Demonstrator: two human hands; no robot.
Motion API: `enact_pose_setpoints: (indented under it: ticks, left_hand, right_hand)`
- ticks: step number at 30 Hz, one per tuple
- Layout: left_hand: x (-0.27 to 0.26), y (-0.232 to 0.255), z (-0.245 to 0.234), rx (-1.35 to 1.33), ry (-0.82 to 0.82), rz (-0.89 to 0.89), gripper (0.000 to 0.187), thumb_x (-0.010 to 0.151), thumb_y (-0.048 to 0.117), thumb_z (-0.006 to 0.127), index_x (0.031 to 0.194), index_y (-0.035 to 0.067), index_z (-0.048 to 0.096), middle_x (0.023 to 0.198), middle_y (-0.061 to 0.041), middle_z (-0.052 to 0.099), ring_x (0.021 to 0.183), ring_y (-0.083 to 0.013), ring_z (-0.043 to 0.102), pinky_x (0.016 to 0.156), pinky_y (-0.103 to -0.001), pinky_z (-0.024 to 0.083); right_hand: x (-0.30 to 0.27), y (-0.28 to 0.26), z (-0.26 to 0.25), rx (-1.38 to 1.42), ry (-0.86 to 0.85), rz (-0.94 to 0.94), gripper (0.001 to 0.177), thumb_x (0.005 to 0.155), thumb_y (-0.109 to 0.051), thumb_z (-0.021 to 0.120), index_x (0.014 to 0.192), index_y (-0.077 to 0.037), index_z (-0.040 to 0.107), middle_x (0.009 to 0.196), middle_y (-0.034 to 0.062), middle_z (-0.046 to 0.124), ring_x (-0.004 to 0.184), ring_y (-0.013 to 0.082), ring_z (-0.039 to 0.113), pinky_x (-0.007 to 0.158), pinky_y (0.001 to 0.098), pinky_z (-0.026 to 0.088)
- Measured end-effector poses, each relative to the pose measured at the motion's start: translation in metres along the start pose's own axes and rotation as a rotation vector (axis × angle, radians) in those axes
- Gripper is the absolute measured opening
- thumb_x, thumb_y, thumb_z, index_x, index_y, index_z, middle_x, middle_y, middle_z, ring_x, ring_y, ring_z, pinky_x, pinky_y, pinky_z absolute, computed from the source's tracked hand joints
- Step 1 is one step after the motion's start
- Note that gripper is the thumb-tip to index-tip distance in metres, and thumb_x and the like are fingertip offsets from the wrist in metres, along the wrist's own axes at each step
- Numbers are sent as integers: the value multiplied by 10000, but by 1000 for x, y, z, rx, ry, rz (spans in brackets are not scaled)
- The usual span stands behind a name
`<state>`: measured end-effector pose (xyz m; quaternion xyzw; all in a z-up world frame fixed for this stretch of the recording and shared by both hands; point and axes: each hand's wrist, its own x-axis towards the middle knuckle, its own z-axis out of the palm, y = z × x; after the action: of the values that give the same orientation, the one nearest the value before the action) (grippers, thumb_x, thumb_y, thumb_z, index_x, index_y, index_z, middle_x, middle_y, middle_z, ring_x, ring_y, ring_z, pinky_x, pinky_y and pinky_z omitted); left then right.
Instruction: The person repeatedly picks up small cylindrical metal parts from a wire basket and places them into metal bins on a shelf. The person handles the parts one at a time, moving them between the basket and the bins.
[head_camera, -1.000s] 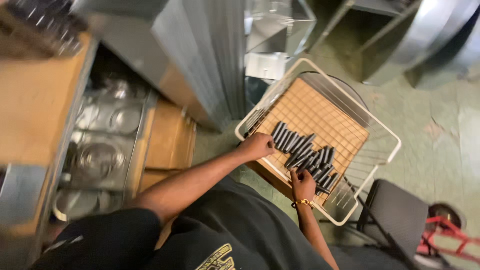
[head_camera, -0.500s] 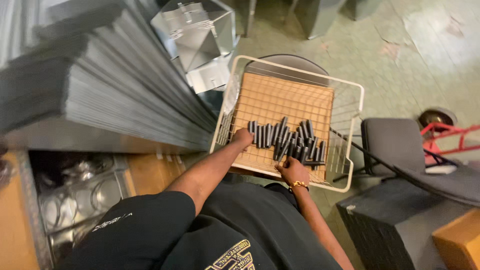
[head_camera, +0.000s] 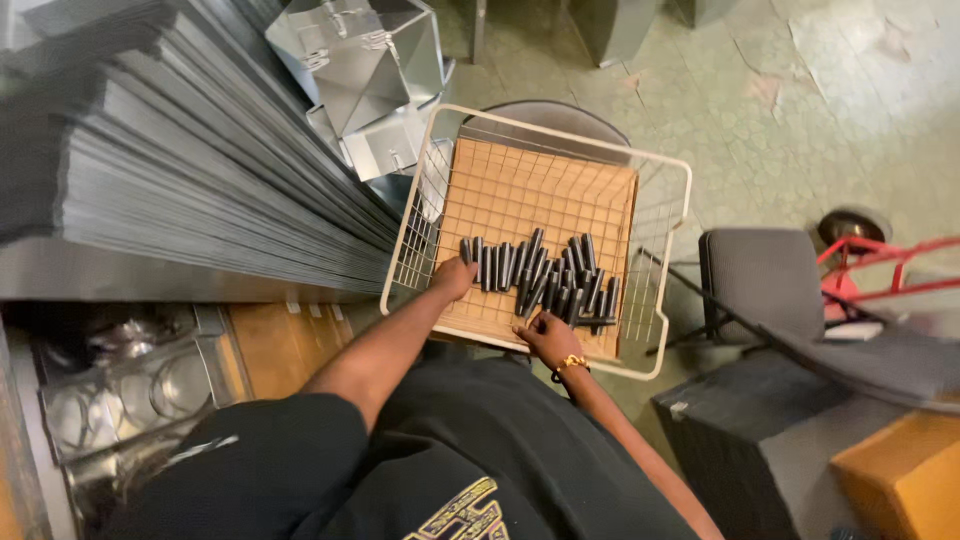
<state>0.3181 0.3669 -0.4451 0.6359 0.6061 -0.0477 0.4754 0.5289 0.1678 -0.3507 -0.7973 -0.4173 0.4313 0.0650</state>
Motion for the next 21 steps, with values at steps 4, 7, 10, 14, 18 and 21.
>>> enact_pose_setpoints:
  ticks: [4,7,10,14,18,21]
  left_hand:
    - [9,-32,30,-498,1,177,463,1175,439,527,1300,38,723,887,-179,770,593,-305,810,497,-371,670]
    - [-78,-6,16,-735,-33,276,372,1188,330,488,1302,41,691,826,-150,658,579,-274,767,495,-303,635]
    - [-131,-5,38,-841,-54,369,343,1190,282,460,1266,30,679,765,-159,644,620,-291,776,537,-331,645]
    - [-186,-25,70,-922,-27,444,439,1189,237,520,1533,32,698,748,-141,659,700,-292,824,611,-361,690]
    - [-272,-21,43,-867,95,473,480,1166,225,565,1558,-26,685,801,-159,647,754,-315,808,691,-424,686]
    - [-325,-24,29,-845,230,495,385,1178,260,591,1360,-50,729,887,-214,698,830,-350,820,754,-466,677]
  right_hand:
    - [36,38,7,405,9,-112,426,1017,-532,885,1091,-126,782,895,92,781,911,264,740,863,411,578]
    - [32,21,-9,633,-71,-139,434,1112,-530,823,1251,-120,797,1028,90,790,975,230,725,920,432,585]
    - [-10,-30,-44,733,-218,-179,514,1157,-585,730,1357,-119,812,1115,93,812,1060,226,782,980,440,622]
    - [-8,-39,-37,847,-426,-348,343,1167,-384,728,1237,-57,806,1017,74,812,958,192,814,828,297,661]
    - [-32,-70,-27,687,-554,-432,244,1133,-244,772,1229,-22,808,923,78,807,880,182,821,799,272,660]
    - [-41,-94,-14,738,-685,-500,170,1099,-130,820,1124,36,794,855,98,765,803,202,824,810,330,711]
